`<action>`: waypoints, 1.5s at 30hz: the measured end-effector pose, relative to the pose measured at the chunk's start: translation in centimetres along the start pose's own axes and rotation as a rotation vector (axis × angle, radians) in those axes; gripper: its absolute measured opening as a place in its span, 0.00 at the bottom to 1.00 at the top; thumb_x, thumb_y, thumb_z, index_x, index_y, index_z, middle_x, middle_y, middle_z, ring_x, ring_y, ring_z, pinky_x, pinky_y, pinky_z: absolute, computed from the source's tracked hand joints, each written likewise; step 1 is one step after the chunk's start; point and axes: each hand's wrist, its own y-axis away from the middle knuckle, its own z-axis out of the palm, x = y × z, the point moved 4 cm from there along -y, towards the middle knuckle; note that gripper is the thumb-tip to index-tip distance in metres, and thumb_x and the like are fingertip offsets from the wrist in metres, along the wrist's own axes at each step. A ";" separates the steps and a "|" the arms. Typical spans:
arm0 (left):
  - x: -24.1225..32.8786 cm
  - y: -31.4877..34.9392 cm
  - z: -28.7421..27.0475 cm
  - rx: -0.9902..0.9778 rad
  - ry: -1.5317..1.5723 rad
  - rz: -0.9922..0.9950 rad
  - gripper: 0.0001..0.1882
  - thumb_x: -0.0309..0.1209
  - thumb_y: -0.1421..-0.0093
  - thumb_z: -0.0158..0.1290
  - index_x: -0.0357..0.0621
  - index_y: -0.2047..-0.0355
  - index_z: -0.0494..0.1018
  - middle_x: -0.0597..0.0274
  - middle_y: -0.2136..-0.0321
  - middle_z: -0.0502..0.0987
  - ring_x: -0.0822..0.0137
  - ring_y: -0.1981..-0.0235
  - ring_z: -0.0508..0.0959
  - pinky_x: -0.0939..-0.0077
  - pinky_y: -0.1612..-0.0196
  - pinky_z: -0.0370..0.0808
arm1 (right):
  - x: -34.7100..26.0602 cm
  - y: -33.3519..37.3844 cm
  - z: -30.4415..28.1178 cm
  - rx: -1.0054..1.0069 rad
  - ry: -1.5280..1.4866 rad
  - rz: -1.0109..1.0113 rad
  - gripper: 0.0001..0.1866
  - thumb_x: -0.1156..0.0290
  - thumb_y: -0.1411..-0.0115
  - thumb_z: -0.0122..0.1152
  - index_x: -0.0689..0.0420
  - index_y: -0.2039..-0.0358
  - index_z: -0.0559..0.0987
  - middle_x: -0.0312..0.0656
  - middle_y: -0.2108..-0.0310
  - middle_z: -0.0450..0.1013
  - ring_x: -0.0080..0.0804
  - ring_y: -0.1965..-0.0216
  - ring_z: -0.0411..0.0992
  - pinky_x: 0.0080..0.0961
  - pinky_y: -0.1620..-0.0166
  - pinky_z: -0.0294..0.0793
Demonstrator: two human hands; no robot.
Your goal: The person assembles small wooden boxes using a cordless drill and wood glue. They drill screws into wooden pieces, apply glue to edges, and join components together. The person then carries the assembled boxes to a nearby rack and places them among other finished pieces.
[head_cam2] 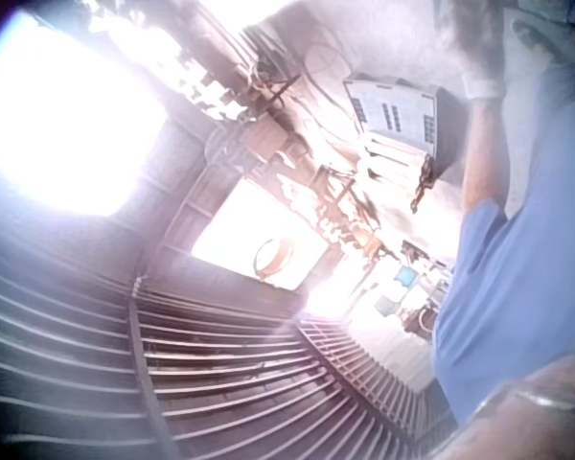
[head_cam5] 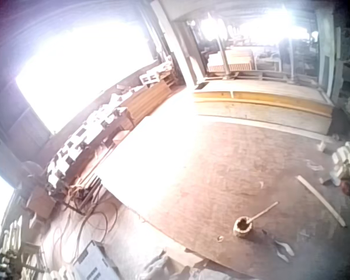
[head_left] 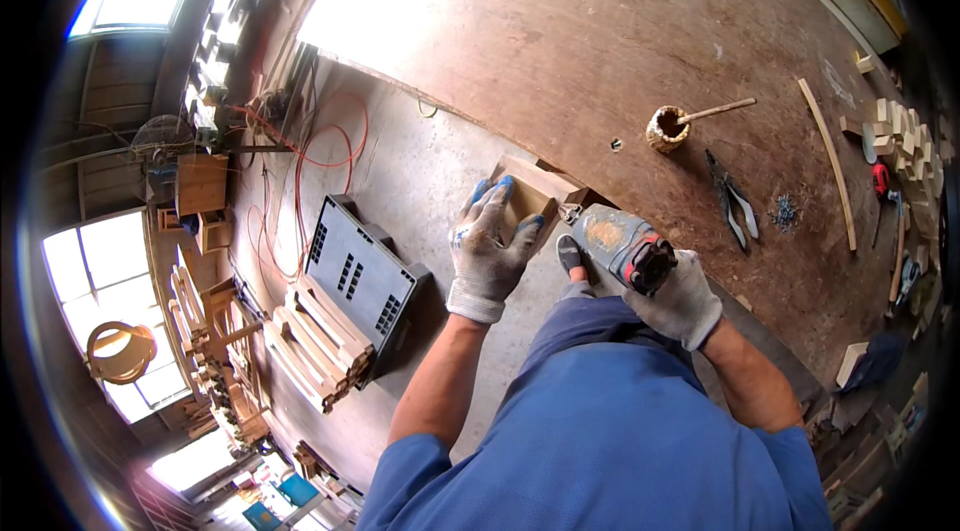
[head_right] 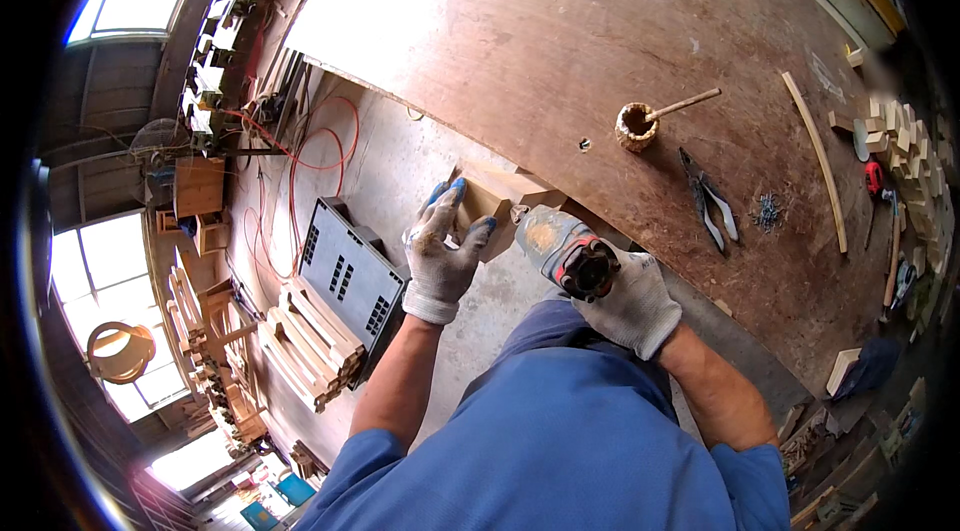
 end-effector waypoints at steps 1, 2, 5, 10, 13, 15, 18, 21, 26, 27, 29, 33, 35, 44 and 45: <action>0.0 0.0 0.0 0.002 -0.001 0.004 0.31 0.32 0.47 0.72 0.33 0.44 0.78 0.40 0.47 0.82 0.46 0.40 0.79 0.59 0.39 0.76 | 0.0 0.0 0.0 0.008 0.008 -0.016 0.20 0.65 0.44 0.71 0.58 0.53 0.78 0.50 0.64 0.82 0.50 0.62 0.83 0.41 0.57 0.84; -0.1 0.0 0.0 0.005 -0.002 0.008 0.31 0.32 0.47 0.72 0.33 0.44 0.78 0.40 0.47 0.82 0.46 0.40 0.79 0.59 0.39 0.76 | 0.0 -0.1 0.1 0.007 -0.017 -0.012 0.20 0.65 0.44 0.70 0.58 0.53 0.78 0.50 0.64 0.82 0.50 0.62 0.83 0.41 0.56 0.84; 0.1 -0.1 -0.1 0.007 -0.006 0.015 0.31 0.32 0.47 0.72 0.33 0.44 0.79 0.40 0.48 0.82 0.46 0.41 0.80 0.59 0.39 0.76 | 0.1 -0.2 0.2 0.012 -0.060 -0.004 0.20 0.65 0.44 0.70 0.59 0.53 0.78 0.50 0.64 0.82 0.50 0.61 0.83 0.41 0.56 0.84; -0.1 -0.1 0.0 0.006 0.015 0.005 0.31 0.33 0.47 0.72 0.34 0.45 0.79 0.41 0.48 0.82 0.44 0.41 0.79 0.57 0.38 0.75 | 0.4 -0.3 0.7 0.017 -0.050 -0.009 0.19 0.66 0.43 0.69 0.59 0.53 0.78 0.49 0.64 0.82 0.50 0.62 0.83 0.41 0.56 0.84; -0.5 0.1 0.3 0.010 0.031 -0.009 0.31 0.35 0.48 0.72 0.37 0.44 0.79 0.43 0.48 0.82 0.41 0.40 0.78 0.53 0.37 0.74 | 0.6 -0.2 0.8 0.017 -0.037 -0.009 0.20 0.65 0.43 0.69 0.58 0.52 0.77 0.50 0.64 0.82 0.50 0.62 0.83 0.41 0.56 0.84; -0.7 0.1 0.4 0.012 0.037 -0.013 0.31 0.35 0.48 0.72 0.37 0.44 0.79 0.43 0.48 0.82 0.41 0.40 0.78 0.53 0.37 0.74 | 0.7 -0.2 0.9 0.017 -0.040 -0.011 0.20 0.65 0.43 0.69 0.58 0.52 0.77 0.50 0.64 0.82 0.50 0.62 0.83 0.42 0.56 0.84; -0.1 -0.1 0.0 0.001 0.000 -0.003 0.30 0.32 0.48 0.73 0.32 0.45 0.79 0.41 0.47 0.82 0.46 0.40 0.79 0.58 0.38 0.76 | 0.6 -0.2 0.8 0.014 -0.020 -0.006 0.20 0.64 0.43 0.70 0.58 0.52 0.77 0.50 0.63 0.82 0.50 0.62 0.83 0.42 0.56 0.84; -0.2 -0.1 0.1 0.004 0.020 -0.013 0.31 0.32 0.48 0.73 0.32 0.45 0.79 0.41 0.48 0.82 0.45 0.40 0.79 0.58 0.38 0.76 | 0.3 -0.2 0.8 0.004 0.013 0.006 0.21 0.63 0.43 0.70 0.58 0.52 0.77 0.49 0.63 0.82 0.50 0.61 0.83 0.41 0.57 0.84; -0.2 0.0 0.0 0.015 0.003 0.003 0.31 0.32 0.48 0.73 0.33 0.45 0.79 0.41 0.48 0.82 0.46 0.40 0.79 0.59 0.38 0.76 | -0.1 0.4 0.2 -0.002 -0.045 0.042 0.20 0.63 0.43 0.70 0.58 0.53 0.78 0.49 0.63 0.82 0.50 0.62 0.83 0.41 0.56 0.83; -0.2 0.0 0.0 0.016 0.007 0.006 0.31 0.32 0.48 0.73 0.33 0.45 0.79 0.41 0.48 0.82 0.46 0.40 0.79 0.59 0.38 0.76 | -0.2 0.7 0.2 0.012 -0.064 0.044 0.20 0.64 0.44 0.70 0.58 0.54 0.78 0.49 0.63 0.82 0.50 0.62 0.83 0.41 0.56 0.83; -0.1 -0.1 0.1 0.019 -0.003 0.019 0.30 0.32 0.48 0.72 0.33 0.45 0.79 0.41 0.48 0.82 0.46 0.40 0.79 0.59 0.39 0.76 | -0.1 1.2 0.2 0.017 -0.052 0.037 0.19 0.64 0.45 0.70 0.58 0.54 0.79 0.48 0.63 0.82 0.50 0.63 0.82 0.41 0.56 0.83; -0.4 0.1 0.1 0.010 0.010 0.002 0.31 0.36 0.46 0.71 0.36 0.44 0.79 0.43 0.47 0.81 0.41 0.40 0.77 0.51 0.36 0.73 | 0.3 1.8 0.2 -0.007 -0.032 0.027 0.20 0.64 0.46 0.70 0.57 0.54 0.79 0.48 0.65 0.82 0.51 0.64 0.82 0.42 0.56 0.82; 0.0 0.0 -0.2 0.008 -0.012 0.011 0.28 0.32 0.45 0.69 0.34 0.45 0.79 0.41 0.47 0.81 0.44 0.41 0.79 0.56 0.38 0.75 | 0.3 2.0 0.1 -0.014 -0.046 0.043 0.21 0.64 0.47 0.70 0.57 0.54 0.79 0.48 0.65 0.82 0.52 0.63 0.82 0.43 0.56 0.82; -2.4 1.2 -0.7 0.063 0.089 -0.067 0.22 0.29 0.39 0.63 0.39 0.44 0.79 0.45 0.45 0.81 0.45 0.38 0.76 0.53 0.36 0.72 | -0.1 2.3 0.6 -0.034 -0.040 0.067 0.23 0.66 0.47 0.74 0.57 0.52 0.77 0.50 0.63 0.82 0.53 0.61 0.83 0.43 0.56 0.84; -2.7 1.4 -0.5 0.069 0.101 -0.076 0.22 0.29 0.39 0.64 0.39 0.44 0.79 0.45 0.45 0.81 0.45 0.38 0.76 0.54 0.35 0.72 | -0.1 2.3 0.7 -0.035 -0.039 0.053 0.23 0.66 0.47 0.74 0.57 0.52 0.77 0.50 0.63 0.82 0.53 0.61 0.83 0.43 0.56 0.84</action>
